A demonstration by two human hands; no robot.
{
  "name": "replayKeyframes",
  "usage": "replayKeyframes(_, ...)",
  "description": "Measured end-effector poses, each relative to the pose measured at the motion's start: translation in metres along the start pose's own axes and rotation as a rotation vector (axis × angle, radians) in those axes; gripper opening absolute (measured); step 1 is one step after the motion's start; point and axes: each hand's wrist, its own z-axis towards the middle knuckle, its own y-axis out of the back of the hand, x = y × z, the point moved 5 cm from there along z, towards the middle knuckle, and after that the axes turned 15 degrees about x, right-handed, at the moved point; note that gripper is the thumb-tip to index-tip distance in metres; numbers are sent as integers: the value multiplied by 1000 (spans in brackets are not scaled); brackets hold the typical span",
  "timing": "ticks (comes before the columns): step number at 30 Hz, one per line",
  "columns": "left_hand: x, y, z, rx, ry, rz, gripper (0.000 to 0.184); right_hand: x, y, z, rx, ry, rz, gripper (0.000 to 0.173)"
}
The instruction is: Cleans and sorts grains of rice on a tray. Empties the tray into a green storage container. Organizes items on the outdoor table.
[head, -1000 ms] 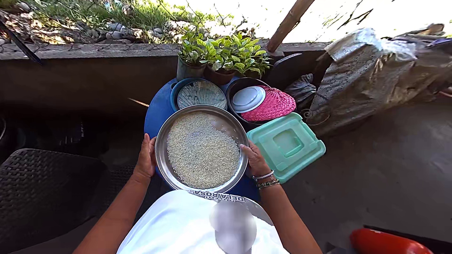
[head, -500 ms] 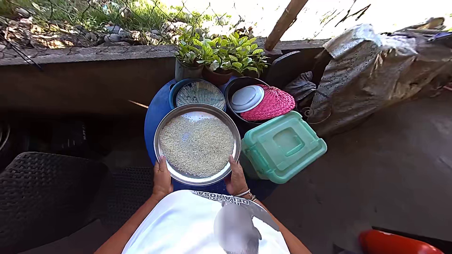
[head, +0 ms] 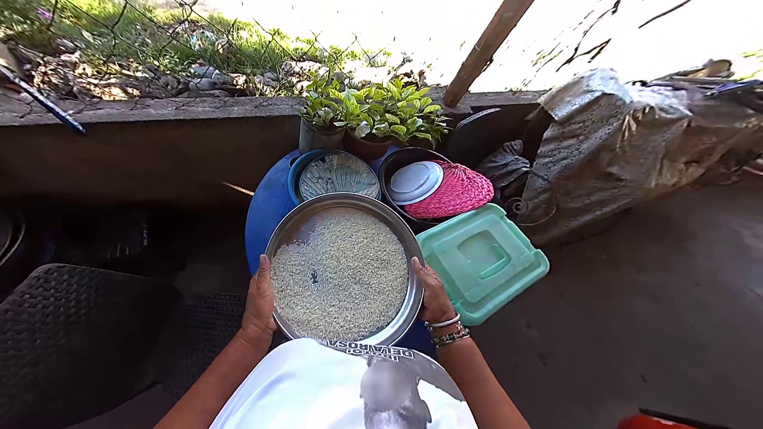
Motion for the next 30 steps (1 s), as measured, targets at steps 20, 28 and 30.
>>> replayKeyframes(20, 6, -5, -16, -133, -48, -138, 55, 18, -18, -10, -58, 128, -61, 50)
replayKeyframes(28, 8, -3, -13, -121, -52, -165, 56, 21, -20, -9, -47, 125, -92, 49)
replayKeyframes(30, 6, -4, -12, -116, -68, -204, 55, 23, -21, -8, -37, 125, -103, 50)
